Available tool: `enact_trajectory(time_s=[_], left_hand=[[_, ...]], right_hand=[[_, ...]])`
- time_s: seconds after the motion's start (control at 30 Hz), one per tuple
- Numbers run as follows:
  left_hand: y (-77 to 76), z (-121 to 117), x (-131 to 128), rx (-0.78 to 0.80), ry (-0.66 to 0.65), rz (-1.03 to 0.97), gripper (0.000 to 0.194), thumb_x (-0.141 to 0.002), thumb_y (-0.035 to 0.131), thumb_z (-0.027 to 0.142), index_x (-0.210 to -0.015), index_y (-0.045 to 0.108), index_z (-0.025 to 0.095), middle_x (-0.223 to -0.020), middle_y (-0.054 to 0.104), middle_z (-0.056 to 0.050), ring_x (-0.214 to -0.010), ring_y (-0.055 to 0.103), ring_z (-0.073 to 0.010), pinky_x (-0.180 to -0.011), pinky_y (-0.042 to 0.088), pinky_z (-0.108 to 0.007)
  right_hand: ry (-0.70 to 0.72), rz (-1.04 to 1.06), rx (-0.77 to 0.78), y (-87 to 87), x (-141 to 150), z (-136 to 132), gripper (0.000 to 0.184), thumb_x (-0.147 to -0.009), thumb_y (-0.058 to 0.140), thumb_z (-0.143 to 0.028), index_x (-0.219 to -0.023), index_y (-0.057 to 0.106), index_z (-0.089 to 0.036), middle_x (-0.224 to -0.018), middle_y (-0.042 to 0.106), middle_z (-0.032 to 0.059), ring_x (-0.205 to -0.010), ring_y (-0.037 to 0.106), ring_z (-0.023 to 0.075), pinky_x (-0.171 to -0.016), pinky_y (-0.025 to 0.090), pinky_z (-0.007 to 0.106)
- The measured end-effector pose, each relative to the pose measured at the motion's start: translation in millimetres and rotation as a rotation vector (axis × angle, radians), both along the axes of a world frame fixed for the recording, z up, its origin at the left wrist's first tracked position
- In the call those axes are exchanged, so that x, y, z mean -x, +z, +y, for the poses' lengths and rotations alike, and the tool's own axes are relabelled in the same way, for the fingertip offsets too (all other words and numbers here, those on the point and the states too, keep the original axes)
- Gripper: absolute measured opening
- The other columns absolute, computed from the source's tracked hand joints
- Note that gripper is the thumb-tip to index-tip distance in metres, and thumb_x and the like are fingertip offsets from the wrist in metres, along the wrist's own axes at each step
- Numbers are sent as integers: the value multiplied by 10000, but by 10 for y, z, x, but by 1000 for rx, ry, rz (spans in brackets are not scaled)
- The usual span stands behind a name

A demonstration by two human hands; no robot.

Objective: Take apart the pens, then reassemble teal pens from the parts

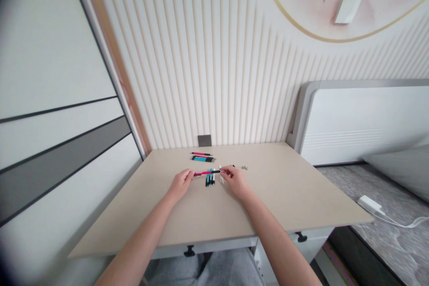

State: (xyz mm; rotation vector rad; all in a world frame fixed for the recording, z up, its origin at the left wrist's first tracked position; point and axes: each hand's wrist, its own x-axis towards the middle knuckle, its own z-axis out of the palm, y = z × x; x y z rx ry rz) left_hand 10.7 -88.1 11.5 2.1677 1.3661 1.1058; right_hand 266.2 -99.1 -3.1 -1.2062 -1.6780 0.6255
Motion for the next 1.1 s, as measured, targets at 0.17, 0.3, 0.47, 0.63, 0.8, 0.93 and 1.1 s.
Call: enact_trajectory(time_s=[0.17, 0.3, 0.47, 0.63, 0.8, 0.93, 1.1], left_hand=[[-12, 15, 7, -22, 4, 11, 399, -947, 334, 442, -681, 502, 197, -640, 527, -3, -641, 518, -166, -639, 377, -266], [-30, 40, 27, -54, 17, -2, 362, -952, 340, 425, -777, 558, 194, -716, 583, -20, -706, 554, -177, -680, 402, -271], [-41, 57, 44, -61, 51, -35, 323, -957, 346, 399, -881, 586, 197, -777, 627, -29, -751, 593, -185, -726, 433, -281], [-41, 56, 43, -65, 50, -27, 317, -962, 341, 384, -884, 586, 199, -789, 636, -34, -764, 600, -188, -747, 448, -290], [-50, 68, 52, -78, 38, -19, 310, -962, 347, 379, -895, 588, 196, -813, 645, -44, -780, 606, -194, -755, 451, -299], [-50, 73, 56, -83, 29, -26, 305, -963, 349, 372, -907, 591, 196, -830, 653, -48, -795, 612, -195, -758, 451, -299], [-22, 51, 47, -87, 26, -20, 314, -963, 351, 379, -895, 598, 198, -813, 650, -41, -777, 609, -190, -745, 452, -294]], right_hand=[[32, 20, 14, -28, 10, 8, 358, -863, 521, -438, -1016, 709, -174, -814, 682, 48, -679, 542, 158, -655, 421, 279], [-41, -33, -5, -69, -25, 63, 406, -900, 446, -462, -996, 702, -161, -840, 697, 65, -705, 577, 170, -667, 431, 278], [-324, -330, 49, -87, -203, 110, 390, -932, 407, -421, -848, 705, -184, -783, 691, 63, -714, 595, 167, -657, 397, 256], [-485, -525, 128, -83, -391, 118, 285, -930, 437, -264, -1062, 684, -209, -1037, 683, 79, -904, 624, 169, -728, 387, 240], [-535, -636, 130, -57, -417, 91, 318, -961, 388, -260, -1074, 680, -206, -1016, 669, 95, -928, 624, 183, -744, 387, 248], [-516, -663, 148, -54, -412, 84, 320, -962, 386, -246, -1037, 694, -203, -1003, 672, 102, -905, 633, 183, -746, 393, 250], [-469, -596, 138, -88, -443, 131, 298, -927, 440, -186, -1108, 676, -204, -1069, 691, 79, -964, 631, 177, -805, 392, 235]])
